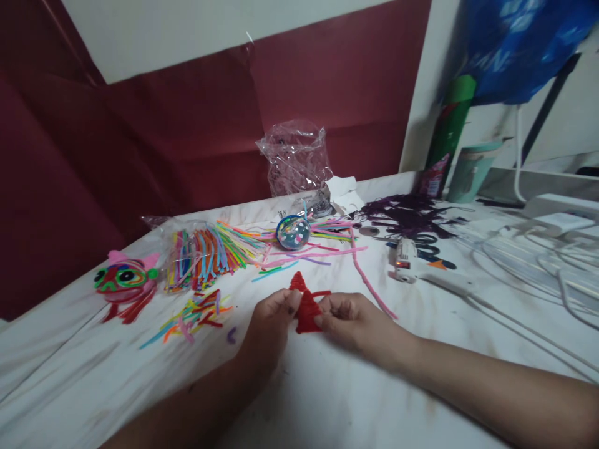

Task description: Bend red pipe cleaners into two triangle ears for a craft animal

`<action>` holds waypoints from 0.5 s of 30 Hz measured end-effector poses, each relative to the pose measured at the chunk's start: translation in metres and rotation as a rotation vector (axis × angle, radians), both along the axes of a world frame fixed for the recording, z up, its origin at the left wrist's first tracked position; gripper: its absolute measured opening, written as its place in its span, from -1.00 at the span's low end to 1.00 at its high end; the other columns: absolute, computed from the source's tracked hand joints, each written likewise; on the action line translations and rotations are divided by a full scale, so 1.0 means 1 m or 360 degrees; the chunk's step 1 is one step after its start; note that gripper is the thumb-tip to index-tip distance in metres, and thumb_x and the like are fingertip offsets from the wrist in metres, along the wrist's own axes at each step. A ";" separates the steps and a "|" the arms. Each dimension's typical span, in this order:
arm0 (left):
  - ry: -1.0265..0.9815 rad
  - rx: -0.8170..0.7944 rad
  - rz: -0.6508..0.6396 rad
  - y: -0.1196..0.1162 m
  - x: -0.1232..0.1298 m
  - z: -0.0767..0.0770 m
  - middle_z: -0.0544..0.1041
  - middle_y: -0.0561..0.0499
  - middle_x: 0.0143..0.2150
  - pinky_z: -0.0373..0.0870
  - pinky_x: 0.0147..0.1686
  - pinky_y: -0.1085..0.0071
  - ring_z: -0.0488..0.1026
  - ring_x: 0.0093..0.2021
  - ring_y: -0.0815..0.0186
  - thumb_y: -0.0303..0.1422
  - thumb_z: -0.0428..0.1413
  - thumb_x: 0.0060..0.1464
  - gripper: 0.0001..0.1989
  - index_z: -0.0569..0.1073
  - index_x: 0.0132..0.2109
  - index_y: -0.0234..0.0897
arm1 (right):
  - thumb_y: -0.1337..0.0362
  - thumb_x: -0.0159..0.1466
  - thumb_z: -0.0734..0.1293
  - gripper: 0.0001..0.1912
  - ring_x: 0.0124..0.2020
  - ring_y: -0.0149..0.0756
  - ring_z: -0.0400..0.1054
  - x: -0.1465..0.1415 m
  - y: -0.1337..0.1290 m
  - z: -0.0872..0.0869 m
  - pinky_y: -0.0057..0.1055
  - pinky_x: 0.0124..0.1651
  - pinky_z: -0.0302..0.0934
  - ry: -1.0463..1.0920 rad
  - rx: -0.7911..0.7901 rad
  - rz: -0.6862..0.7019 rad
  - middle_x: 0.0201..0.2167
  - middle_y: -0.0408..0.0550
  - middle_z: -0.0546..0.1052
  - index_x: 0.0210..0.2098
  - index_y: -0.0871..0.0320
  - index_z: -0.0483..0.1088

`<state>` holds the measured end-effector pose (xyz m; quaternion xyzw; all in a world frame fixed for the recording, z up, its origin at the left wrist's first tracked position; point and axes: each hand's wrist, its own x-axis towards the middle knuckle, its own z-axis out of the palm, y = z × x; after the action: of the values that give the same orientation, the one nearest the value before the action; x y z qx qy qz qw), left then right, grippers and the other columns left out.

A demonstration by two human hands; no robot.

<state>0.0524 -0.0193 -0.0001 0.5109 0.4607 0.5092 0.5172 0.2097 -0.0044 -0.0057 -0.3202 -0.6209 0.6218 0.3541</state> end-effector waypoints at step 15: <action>0.0435 -0.0036 0.0043 0.000 -0.001 0.000 0.19 0.16 -0.68 0.02 -0.57 0.49 0.09 -0.61 0.45 -0.13 0.10 -0.10 -0.65 0.25 -0.60 -0.30 | 0.43 0.15 0.21 -0.83 -0.39 -0.34 0.31 0.006 -0.011 0.009 -0.45 -0.30 0.16 -0.0442 0.1033 -0.0142 -0.49 -0.08 0.45 -0.48 0.16 0.40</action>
<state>0.0510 -0.0191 -0.0001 0.5634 0.5394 0.4365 0.4485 0.2157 -0.0150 0.0034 -0.2993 -0.8136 0.3267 0.3765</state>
